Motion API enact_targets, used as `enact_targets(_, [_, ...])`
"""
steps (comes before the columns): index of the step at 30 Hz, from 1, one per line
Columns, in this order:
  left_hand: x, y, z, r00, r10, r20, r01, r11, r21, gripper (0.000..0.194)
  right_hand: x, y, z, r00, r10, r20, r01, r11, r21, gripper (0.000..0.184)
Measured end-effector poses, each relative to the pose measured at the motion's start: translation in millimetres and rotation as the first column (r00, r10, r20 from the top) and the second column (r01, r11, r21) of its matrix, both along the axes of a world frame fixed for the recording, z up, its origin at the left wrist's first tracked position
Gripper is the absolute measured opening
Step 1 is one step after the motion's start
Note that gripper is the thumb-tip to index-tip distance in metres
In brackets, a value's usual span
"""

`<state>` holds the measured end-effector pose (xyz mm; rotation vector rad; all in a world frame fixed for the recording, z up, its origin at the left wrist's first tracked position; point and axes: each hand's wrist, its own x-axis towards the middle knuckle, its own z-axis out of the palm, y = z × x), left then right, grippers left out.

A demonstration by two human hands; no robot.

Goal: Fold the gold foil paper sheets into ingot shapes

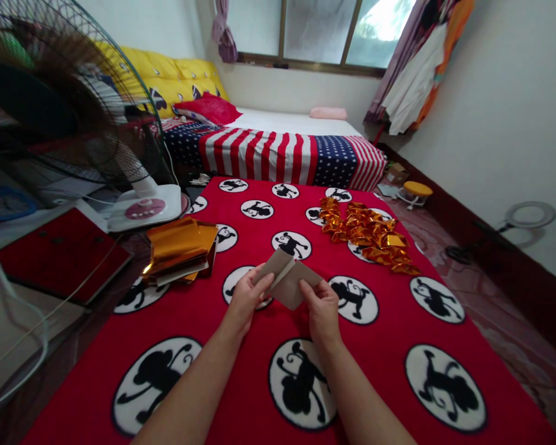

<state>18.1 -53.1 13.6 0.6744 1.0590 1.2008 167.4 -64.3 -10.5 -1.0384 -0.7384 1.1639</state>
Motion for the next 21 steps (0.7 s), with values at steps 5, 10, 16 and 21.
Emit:
enact_targets(5, [4, 16, 2.3, 0.996, 0.049, -0.079, -0.052, 0.998, -0.036, 0.050, -9, 6, 3.2, 0.997, 0.057, -0.060, -0.056, 0.998, 0.006, 0.030])
enact_targets(10, [-1, 33, 1.9, 0.903, 0.042, -0.427, 0.056, 0.975, 0.214, 0.037, 3, 19, 7.9, 0.994, 0.106, -0.033, -0.106, 0.994, -0.004, 0.039])
enact_targets(16, [1, 31, -8.7, 0.963, -0.049, -0.264, 0.087, 0.987, 0.135, 0.046, 8, 26, 0.6, 0.998, 0.034, 0.048, -0.032, 0.998, -0.050, 0.035])
enact_targets(21, [-7, 30, -17.6, 0.991, 0.060, -0.120, -0.046, 0.992, 0.118, 0.055, 5, 22, -5.5, 0.992, -0.030, 0.125, 0.029, 1.000, 0.011, 0.022])
